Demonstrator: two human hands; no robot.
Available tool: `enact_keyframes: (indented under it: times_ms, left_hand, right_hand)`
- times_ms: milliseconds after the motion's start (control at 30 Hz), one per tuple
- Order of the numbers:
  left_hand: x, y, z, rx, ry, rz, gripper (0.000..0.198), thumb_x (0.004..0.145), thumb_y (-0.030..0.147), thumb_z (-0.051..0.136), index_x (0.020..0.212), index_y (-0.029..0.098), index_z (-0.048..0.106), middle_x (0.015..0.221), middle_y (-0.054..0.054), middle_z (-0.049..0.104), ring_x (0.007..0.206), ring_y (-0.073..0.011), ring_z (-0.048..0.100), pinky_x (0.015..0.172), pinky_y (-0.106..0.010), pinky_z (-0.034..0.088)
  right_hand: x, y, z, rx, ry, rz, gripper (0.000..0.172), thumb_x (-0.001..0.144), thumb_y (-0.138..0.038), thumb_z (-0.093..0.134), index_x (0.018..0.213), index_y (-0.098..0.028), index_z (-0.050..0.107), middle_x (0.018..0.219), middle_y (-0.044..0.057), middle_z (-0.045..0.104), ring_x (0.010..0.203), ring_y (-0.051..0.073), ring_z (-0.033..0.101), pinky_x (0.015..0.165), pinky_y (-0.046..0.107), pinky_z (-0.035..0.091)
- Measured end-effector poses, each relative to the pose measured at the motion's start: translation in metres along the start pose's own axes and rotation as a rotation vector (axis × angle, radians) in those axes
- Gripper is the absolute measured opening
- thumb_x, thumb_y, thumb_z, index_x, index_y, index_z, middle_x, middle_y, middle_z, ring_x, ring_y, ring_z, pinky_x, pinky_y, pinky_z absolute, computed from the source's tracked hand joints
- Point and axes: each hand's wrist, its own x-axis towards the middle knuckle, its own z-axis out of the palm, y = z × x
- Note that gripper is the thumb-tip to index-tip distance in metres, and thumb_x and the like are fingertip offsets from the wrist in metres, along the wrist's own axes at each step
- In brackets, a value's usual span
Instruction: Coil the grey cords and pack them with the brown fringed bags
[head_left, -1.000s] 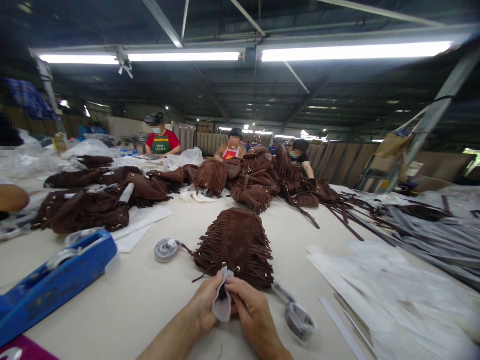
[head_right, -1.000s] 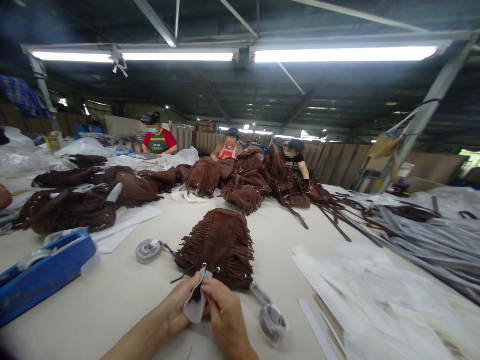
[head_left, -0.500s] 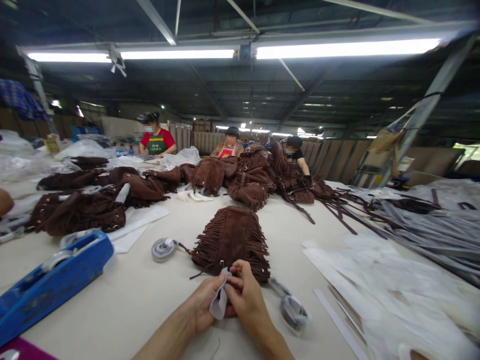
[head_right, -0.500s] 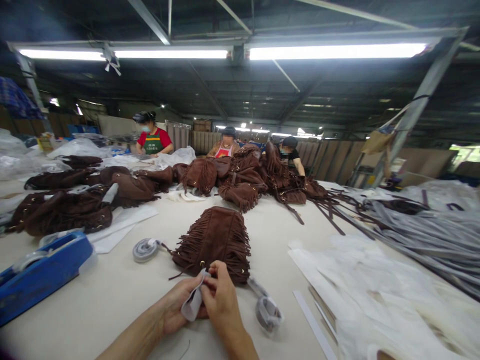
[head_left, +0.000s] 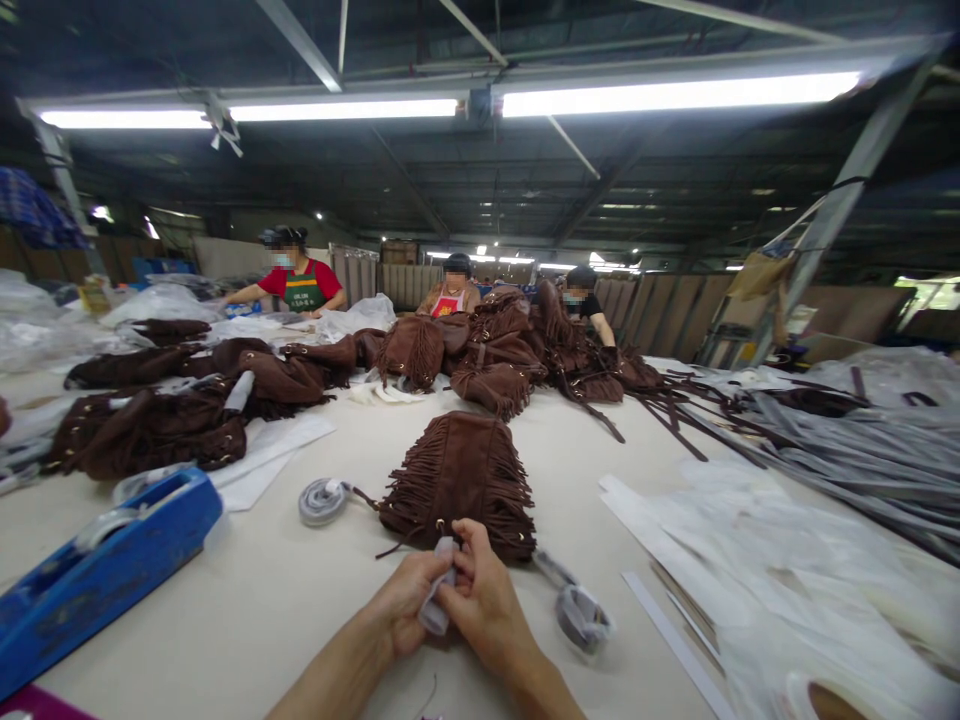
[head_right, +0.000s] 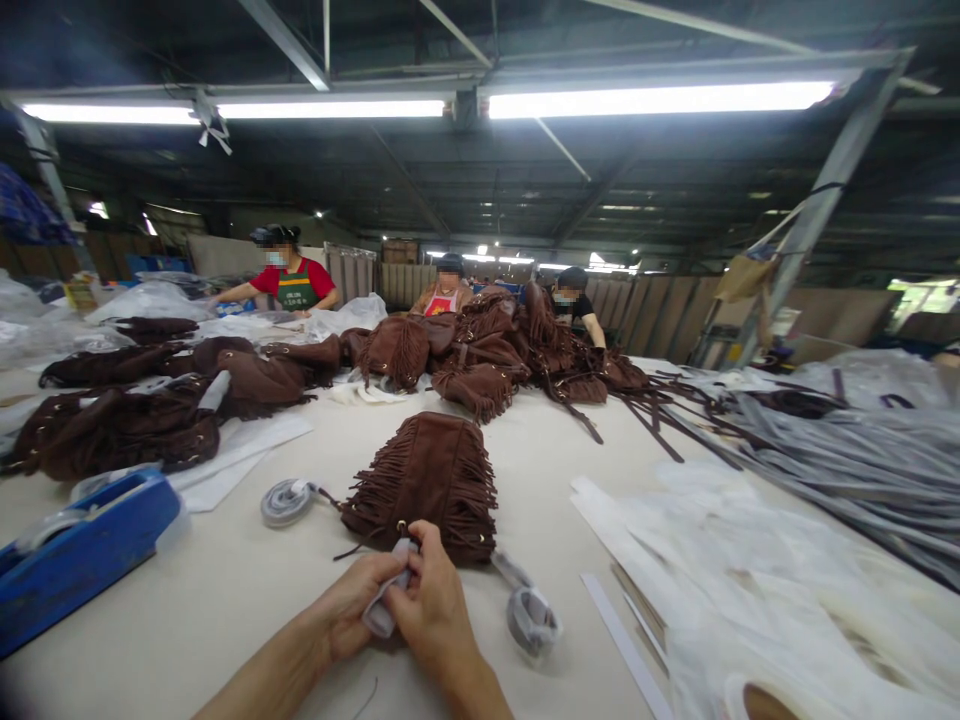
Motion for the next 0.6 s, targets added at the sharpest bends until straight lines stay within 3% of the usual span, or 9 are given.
enact_keyframes:
  times_ms: [100,167,233,300,400,500,600]
  left_hand:
    - [0.001,-0.001,-0.002,0.040,0.023,-0.011,0.017,0.072,0.025,0.069,0.073,0.010,0.060,0.056,-0.001,0.057,0.045,-0.0091,0.050,0.044,-0.019,0.038]
    - [0.001,-0.002,-0.004,0.061,0.045,-0.012,0.020,0.069,0.026,0.070,0.077,0.012,0.057,0.055,0.002,0.055,0.041,-0.0074,0.045,0.040,-0.018,0.035]
    - [0.001,-0.001,-0.003,0.086,0.061,0.005,0.025,0.068,0.028,0.071,0.079,0.014,0.055,0.057,0.003,0.055,0.040,-0.0058,0.042,0.038,-0.016,0.031]
    - [0.000,0.001,0.000,0.120,0.057,0.025,0.030,0.066,0.032,0.074,0.078,0.015,0.053,0.057,0.003,0.055,0.039,-0.0047,0.039,0.037,-0.015,0.026]
    - [-0.005,0.002,0.007,0.188,0.028,0.050,0.039,0.064,0.043,0.076,0.076,0.018,0.049,0.056,0.004,0.054,0.039,-0.0044,0.038,0.036,-0.015,0.024]
    - [-0.012,-0.003,0.008,0.301,0.034,0.087,0.051,0.058,0.056,0.077,0.074,0.020,0.046,0.052,0.005,0.051,0.038,-0.0055,0.038,0.036,-0.016,0.025]
    - [-0.005,-0.009,-0.004,0.385,0.029,0.123,0.060,0.049,0.068,0.077,0.071,0.020,0.047,0.041,0.008,0.044,0.033,-0.0072,0.036,0.034,-0.017,0.024]
  right_hand:
    - [0.003,-0.001,-0.013,0.181,0.020,0.021,0.054,0.065,-0.016,0.058,0.117,-0.021,0.048,0.121,0.010,0.059,0.087,0.018,0.067,0.070,0.027,0.054]
    - [0.005,0.000,-0.021,0.157,0.147,0.046,0.030,0.072,-0.026,0.059,0.101,-0.020,0.055,0.105,0.009,0.065,0.089,0.021,0.067,0.071,0.028,0.054]
    - [0.006,0.003,-0.024,0.064,0.251,0.158,0.019,0.080,-0.038,0.054,0.088,-0.020,0.053,0.080,0.005,0.066,0.072,0.021,0.068,0.056,0.027,0.053]
    - [0.007,0.005,-0.021,0.022,0.251,0.243,0.024,0.083,-0.045,0.050,0.088,-0.021,0.049,0.066,0.002,0.064,0.056,0.020,0.064,0.044,0.026,0.046]
    - [0.005,0.004,-0.009,0.000,0.251,0.209,0.025,0.082,-0.040,0.055,0.095,-0.021,0.046,0.053,-0.003,0.060,0.048,0.018,0.059,0.044,0.025,0.043]
    - [0.005,0.002,0.001,-0.028,0.348,0.246,0.025,0.075,-0.034,0.062,0.092,-0.022,0.048,0.049,-0.007,0.056,0.042,0.016,0.054,0.042,0.024,0.041]
    - [0.015,0.012,0.003,-0.083,0.397,0.234,0.034,0.065,-0.030,0.072,0.093,-0.023,0.054,0.055,-0.007,0.057,0.053,0.017,0.058,0.048,0.025,0.044]
